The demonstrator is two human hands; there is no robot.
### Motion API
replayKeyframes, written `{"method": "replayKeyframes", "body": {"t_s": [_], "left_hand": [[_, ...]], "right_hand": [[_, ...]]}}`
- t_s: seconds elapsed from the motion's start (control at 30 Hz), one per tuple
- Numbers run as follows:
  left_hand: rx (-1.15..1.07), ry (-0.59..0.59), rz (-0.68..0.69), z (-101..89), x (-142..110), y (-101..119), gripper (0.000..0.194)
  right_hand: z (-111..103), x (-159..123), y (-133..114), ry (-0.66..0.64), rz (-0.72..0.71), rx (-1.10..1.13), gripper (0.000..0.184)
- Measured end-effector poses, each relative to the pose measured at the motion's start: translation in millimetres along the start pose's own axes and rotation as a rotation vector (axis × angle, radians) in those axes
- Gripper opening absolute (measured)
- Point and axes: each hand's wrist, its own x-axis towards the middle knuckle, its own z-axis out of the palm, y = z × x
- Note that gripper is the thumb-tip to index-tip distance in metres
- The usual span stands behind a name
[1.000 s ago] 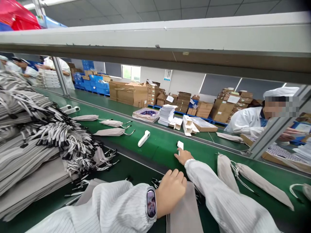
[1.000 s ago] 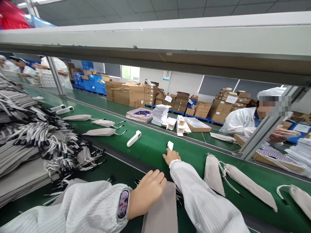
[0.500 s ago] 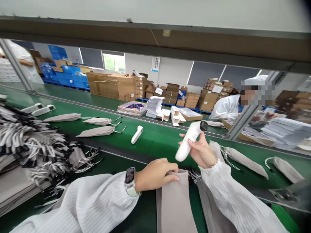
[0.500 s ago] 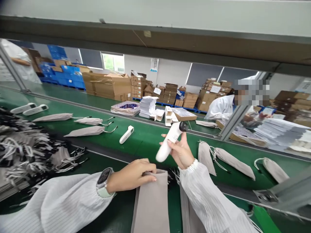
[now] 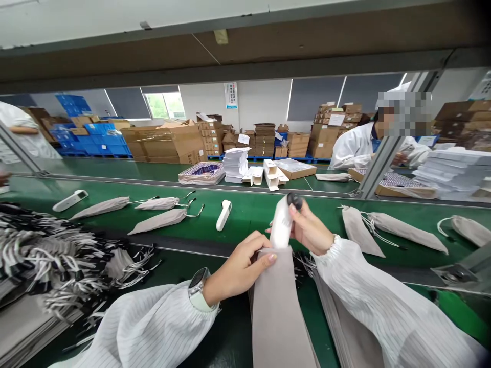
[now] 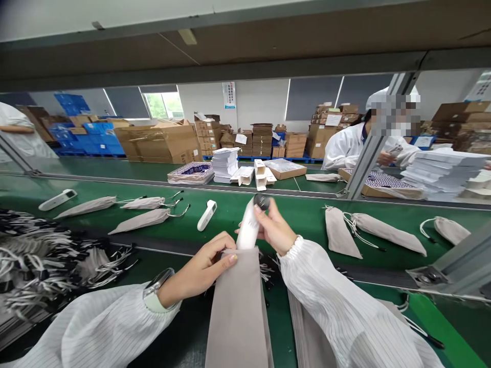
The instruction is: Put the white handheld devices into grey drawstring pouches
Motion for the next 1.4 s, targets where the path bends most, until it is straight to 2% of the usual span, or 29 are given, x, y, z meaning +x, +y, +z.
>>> {"method": "replayKeyframes", "body": {"t_s": [0.13, 0.2, 0.27, 0.37, 0.43, 0.53, 0.67, 0.73, 0.87, 0.93, 0.97, 1.0, 1.07, 1.1, 1.13, 1.17, 1.2, 1.23, 1.27, 1.3, 1.33, 1.4], "left_hand": [[0.029, 0.139, 0.02, 2.7, -1, -5, 0.013], [0.037, 0.144, 0.013, 2.8, 0, -8, 0.013], [0.046, 0.148, -0.005, 1.2, 2, -10, 0.015], [0.115, 0.144, -0.055, -4.7, 4, -9, 0.018], [0.194, 0.1, -0.131, -10.0, 3, -7, 0.019], [0.296, -0.003, -0.293, -18.4, 0, -4, 0.026], [0.36, -0.099, -0.361, -27.6, -2, 1, 0.034], [0.371, -0.125, -0.366, -29.1, -2, 7, 0.038], [0.221, -0.204, -0.278, -23.2, -9, 29, 0.045], [0.063, -0.199, -0.268, -18.7, -15, 39, 0.044], [-0.023, -0.169, -0.272, -16.9, -17, 43, 0.044], [-0.095, -0.113, -0.269, -15.4, -19, 44, 0.044], [-0.148, 0.063, -0.228, -13.4, -20, 44, 0.042], [-0.131, 0.149, -0.2, -12.8, -21, 43, 0.04], [-0.095, 0.216, -0.175, -12.3, -21, 41, 0.039], [-0.052, 0.258, -0.154, -11.9, -21, 41, 0.037], [-0.011, 0.275, -0.132, -11.5, -21, 41, 0.037], [0.03, 0.281, -0.105, -11.0, -21, 41, 0.036], [0.081, 0.289, -0.071, -10.4, -21, 42, 0.034], [0.142, 0.293, -0.038, -9.5, -21, 42, 0.032], [0.204, 0.282, -0.014, -8.2, -21, 41, 0.029], [0.317, 0.208, -0.003, -3.8, -19, 33, 0.023]], "right_hand": [[10, -2, 21, -0.215, 0.229, -0.256, 0.046], [13, -3, 29, -0.244, 0.25, -0.392, 0.049], [15, -5, 32, -0.239, 0.152, -0.558, 0.05], [15, -8, 30, -0.195, -0.149, -0.835, 0.048], [14, -9, 29, -0.172, -0.295, -1.0, 0.044], [13, -8, 30, -0.125, -0.398, -1.096, 0.047], [4, 0, 33, -0.102, -0.397, -0.958, 0.055], [-9, 7, 32, 0.039, -0.389, -0.948, 0.051], [-45, 19, 21, 0.486, -0.431, -0.994, 0.047], [-52, 20, 14, 0.558, -0.415, -0.918, 0.048], [-50, 18, 11, 0.51, -0.363, -0.856, 0.049], [-43, 15, 9, 0.402, -0.287, -0.789, 0.05], [-18, 4, 10, 0.031, -0.141, -0.653, 0.048], [-3, -4, 12, -0.171, -0.114, -0.598, 0.047], [14, -11, 16, -0.337, -0.122, -0.569, 0.048], [28, -18, 18, -0.435, -0.157, -0.561, 0.05], [39, -23, 20, -0.468, -0.201, -0.56, 0.051], [45, -26, 19, -0.439, -0.238, -0.564, 0.05], [46, -26, 16, -0.337, -0.276, -0.572, 0.046], [41, -25, 9, -0.176, -0.327, -0.581, 0.043], [32, -21, 1, 0.045, -0.403, -0.594, 0.041], [4, -11, -17, 0.565, -0.56, -0.669, 0.044]]}}
